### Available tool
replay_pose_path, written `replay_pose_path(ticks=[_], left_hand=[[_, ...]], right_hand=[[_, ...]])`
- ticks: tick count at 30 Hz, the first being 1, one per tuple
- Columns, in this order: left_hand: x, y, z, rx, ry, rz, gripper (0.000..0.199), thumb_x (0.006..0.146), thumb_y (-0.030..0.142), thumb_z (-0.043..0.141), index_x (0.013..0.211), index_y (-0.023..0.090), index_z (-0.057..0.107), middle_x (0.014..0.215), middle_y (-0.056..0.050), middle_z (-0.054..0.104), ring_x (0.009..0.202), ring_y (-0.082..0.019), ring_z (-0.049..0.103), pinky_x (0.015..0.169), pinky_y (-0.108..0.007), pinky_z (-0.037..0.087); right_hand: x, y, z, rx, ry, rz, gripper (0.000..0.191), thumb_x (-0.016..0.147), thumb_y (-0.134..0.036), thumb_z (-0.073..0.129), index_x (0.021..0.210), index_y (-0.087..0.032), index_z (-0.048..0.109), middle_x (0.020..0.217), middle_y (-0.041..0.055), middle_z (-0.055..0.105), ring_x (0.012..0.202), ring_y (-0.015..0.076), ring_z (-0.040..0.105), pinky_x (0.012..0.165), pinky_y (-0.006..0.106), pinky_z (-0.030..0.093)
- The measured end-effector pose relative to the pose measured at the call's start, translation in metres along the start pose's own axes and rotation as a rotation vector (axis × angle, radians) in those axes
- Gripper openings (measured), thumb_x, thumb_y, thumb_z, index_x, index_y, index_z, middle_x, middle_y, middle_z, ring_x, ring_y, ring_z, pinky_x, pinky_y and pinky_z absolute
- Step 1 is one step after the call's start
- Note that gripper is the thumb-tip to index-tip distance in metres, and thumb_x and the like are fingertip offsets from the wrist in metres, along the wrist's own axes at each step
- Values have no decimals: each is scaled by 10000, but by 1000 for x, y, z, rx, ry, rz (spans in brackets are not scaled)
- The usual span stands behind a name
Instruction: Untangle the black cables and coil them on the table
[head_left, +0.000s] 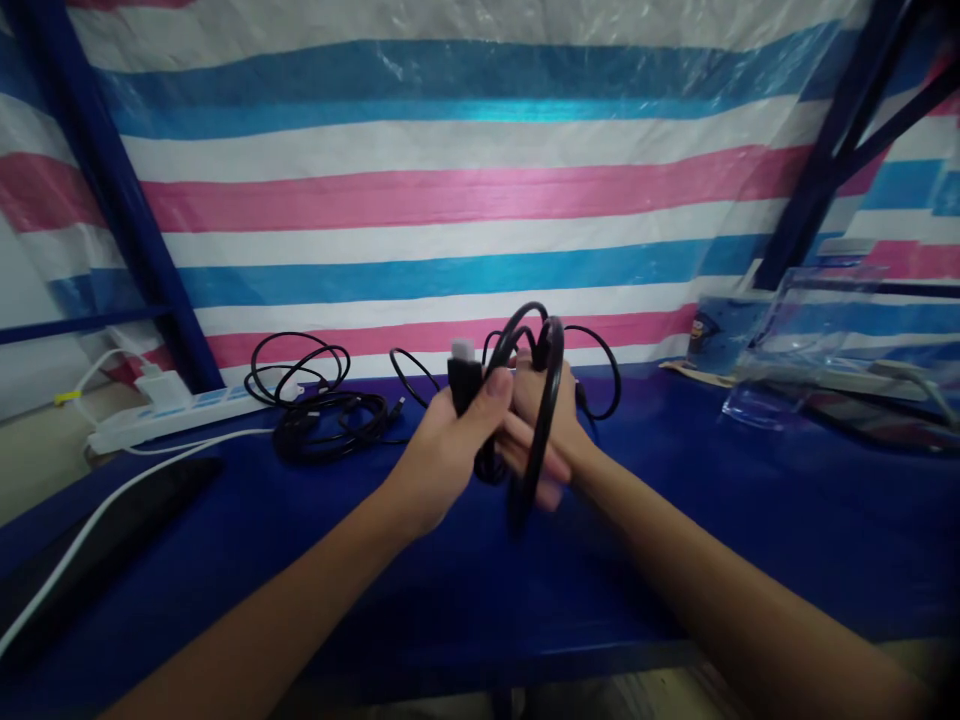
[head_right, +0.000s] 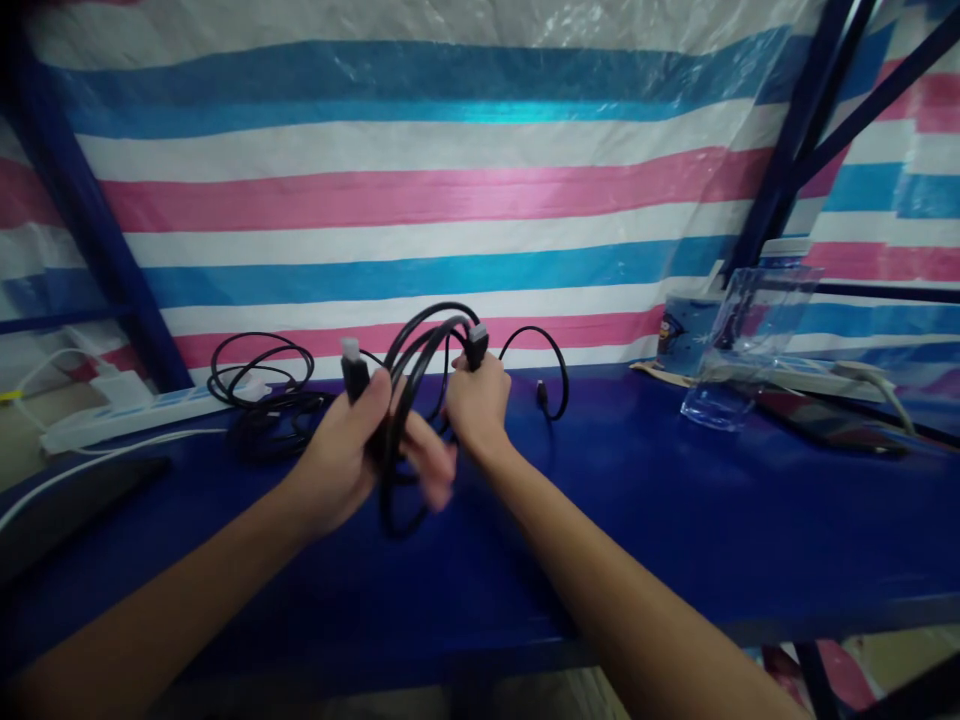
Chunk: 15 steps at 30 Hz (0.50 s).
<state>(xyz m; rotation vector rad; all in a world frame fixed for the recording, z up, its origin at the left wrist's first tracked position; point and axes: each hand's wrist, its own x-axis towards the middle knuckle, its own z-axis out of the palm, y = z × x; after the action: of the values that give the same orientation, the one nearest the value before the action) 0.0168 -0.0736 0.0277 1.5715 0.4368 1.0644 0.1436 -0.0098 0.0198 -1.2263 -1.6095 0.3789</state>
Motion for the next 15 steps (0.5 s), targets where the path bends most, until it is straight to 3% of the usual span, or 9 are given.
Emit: replay_pose_path(ticks=[3, 6, 8, 10, 12, 15], left_hand=[[-7, -7, 4, 27, -130, -57, 527, 797, 687, 381, 686, 180, 470, 440, -2, 559, 311, -104, 447, 349, -228, 332], [-14, -7, -2, 19, -137, 15, 533, 696, 721, 503, 777, 195, 465, 370, 82, 417, 301, -63, 320, 355, -196, 250], [-14, -4, -12, 47, -75, -20, 474, 672, 619, 640, 811, 201, 467, 369, 118, 338, 300, -45, 273, 357, -183, 205], [-12, -3, -25, 116, 64, -88, 345, 724, 454, 684, 741, 190, 461, 358, 123, 296, 293, -43, 281, 371, -188, 250], [-7, -6, -39, 173, 181, -116, 334, 776, 376, 647, 612, 178, 434, 346, 109, 282, 306, -49, 316, 450, -219, 373], [-1, -16, -51, 265, 148, -139, 458, 783, 383, 630, 453, 171, 393, 341, 75, 304, 356, -62, 394, 613, -274, 463]], right_hand=[[-4, -2, -1, -38, 156, 93, 137, 814, -227, 388, 684, -199, 420, 558, 25, 503, 493, 138, 473, 495, 281, 333], [-4, 7, -10, -27, 89, 73, 162, 831, -278, 426, 704, -186, 465, 543, 12, 538, 523, 139, 519, 537, 278, 371], [-7, 18, -20, 9, -19, 27, 203, 848, -342, 448, 760, -170, 511, 574, 20, 578, 553, 143, 550, 571, 286, 402], [-14, 27, -32, 55, -153, -43, 251, 850, -391, 481, 812, -152, 547, 660, 43, 625, 630, 153, 584, 630, 300, 430], [-23, 30, -45, 119, -270, -92, 271, 846, -400, 514, 898, -142, 576, 772, 60, 654, 740, 162, 606, 711, 312, 448], [-34, 23, -57, 207, -326, -160, 221, 844, -343, 542, 944, -154, 594, 841, 50, 655, 825, 152, 609, 789, 307, 451]])
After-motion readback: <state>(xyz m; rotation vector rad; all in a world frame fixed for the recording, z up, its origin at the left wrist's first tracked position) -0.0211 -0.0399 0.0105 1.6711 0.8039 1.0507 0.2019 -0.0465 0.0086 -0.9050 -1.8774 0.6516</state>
